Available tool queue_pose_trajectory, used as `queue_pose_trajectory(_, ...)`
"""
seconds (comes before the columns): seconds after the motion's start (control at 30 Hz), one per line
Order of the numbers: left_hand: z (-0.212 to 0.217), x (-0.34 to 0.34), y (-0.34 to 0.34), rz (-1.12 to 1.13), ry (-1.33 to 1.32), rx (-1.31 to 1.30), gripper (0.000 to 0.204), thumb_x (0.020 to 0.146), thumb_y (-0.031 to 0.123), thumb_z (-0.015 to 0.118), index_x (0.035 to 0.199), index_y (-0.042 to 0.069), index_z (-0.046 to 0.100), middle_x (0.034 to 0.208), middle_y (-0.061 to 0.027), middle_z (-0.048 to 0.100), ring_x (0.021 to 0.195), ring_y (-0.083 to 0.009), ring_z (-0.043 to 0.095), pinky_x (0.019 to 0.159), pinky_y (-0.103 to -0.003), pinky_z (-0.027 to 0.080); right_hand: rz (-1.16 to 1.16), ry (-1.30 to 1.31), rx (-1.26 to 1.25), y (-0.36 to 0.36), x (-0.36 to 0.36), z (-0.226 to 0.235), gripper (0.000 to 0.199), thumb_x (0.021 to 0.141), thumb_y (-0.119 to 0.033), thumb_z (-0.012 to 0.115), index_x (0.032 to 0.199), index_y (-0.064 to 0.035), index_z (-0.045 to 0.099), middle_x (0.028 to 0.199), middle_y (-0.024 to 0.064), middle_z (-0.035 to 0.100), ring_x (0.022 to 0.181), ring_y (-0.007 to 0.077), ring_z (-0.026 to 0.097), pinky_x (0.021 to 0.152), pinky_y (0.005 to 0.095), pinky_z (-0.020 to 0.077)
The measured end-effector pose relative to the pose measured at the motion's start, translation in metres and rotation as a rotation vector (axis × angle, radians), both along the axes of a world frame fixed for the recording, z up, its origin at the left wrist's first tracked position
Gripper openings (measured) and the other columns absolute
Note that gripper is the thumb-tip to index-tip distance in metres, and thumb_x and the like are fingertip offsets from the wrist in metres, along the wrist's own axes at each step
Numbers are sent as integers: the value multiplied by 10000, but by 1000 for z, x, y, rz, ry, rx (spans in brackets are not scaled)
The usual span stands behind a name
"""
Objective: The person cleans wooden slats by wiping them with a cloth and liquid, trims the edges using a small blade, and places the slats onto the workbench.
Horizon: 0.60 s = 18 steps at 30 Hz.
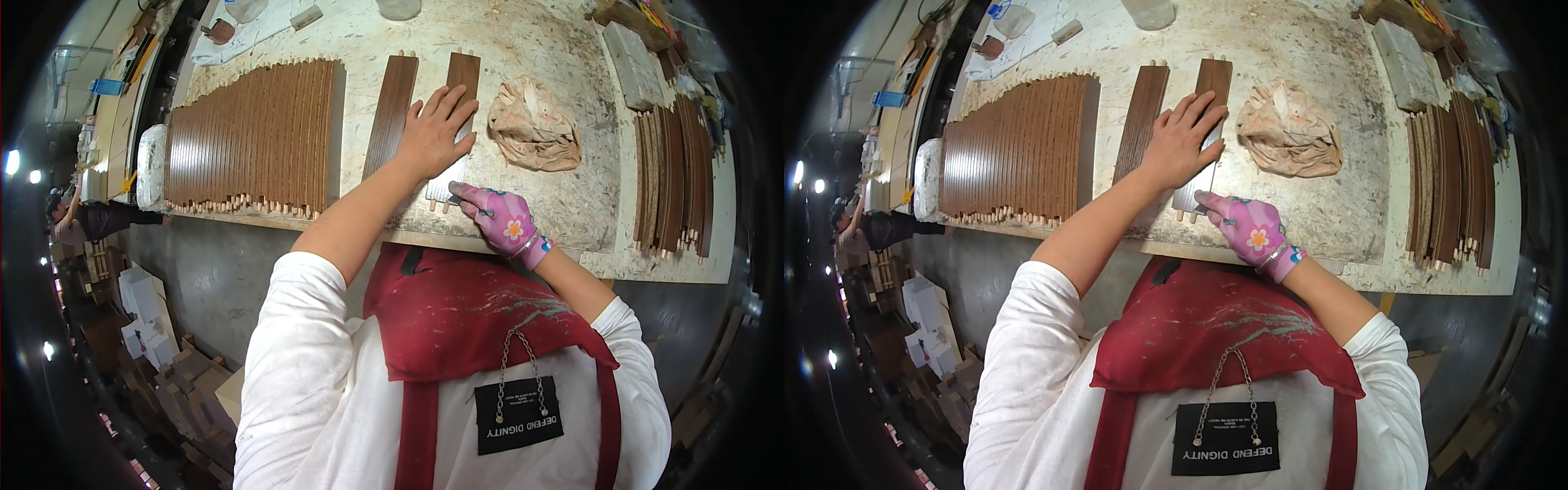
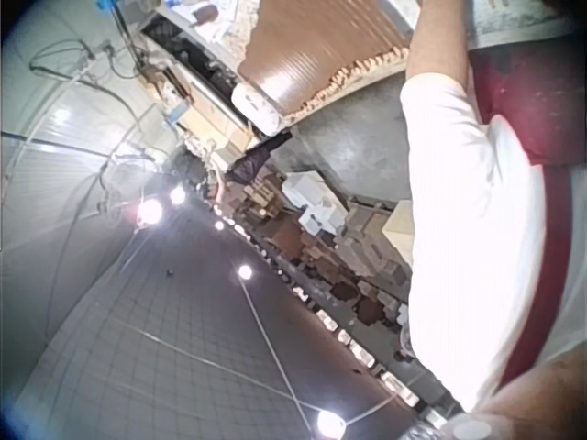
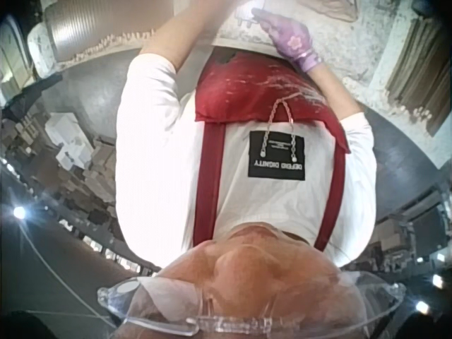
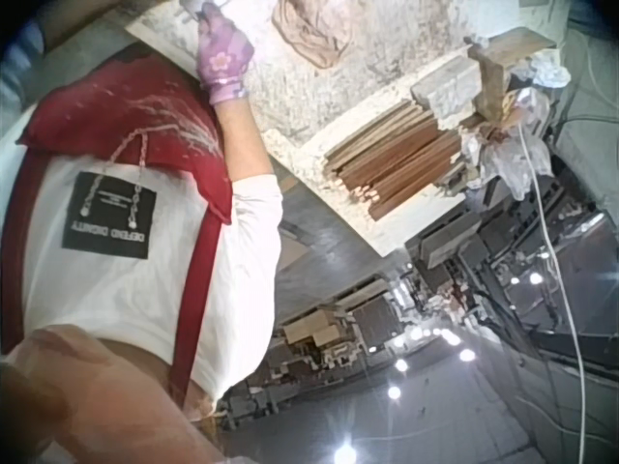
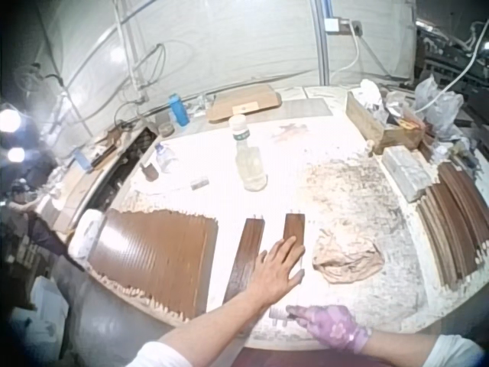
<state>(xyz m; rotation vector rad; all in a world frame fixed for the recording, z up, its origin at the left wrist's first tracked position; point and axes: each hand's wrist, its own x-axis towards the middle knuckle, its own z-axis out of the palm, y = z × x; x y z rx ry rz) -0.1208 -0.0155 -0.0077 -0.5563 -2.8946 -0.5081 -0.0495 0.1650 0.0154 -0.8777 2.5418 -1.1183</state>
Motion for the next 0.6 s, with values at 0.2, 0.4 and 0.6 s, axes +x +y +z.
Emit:
queue_pose_trajectory(0.2,0,0,0,-3,0,10,516,850,388,504,1321,197,408,1419,-57,322,1314,-262,283,1026,-479,260,-73,36,79,-5,9,-5,298,890,-198,509,1179,-227,574,867,122,644,688,296,618,612,381,503)
queue_pose_trajectory(0.4,1,0,0,3,-7,6,520,849,385,502,1325,199,403,1416,-57,325,1314,-263,283,1028,-478,257,-58,60,-41,-5,9,-4,299,892,-190,503,1181,-215,573,863,112,652,681,291,621,596,376,501)
queue_pose_trajectory(0.6,2,0,1,7,-8,3,518,847,381,504,1323,201,401,1416,-57,323,1311,-262,286,1028,-479,254,77,12,86,0,9,-3,319,882,-172,507,1194,-204,566,934,103,659,699,282,633,595,368,509)
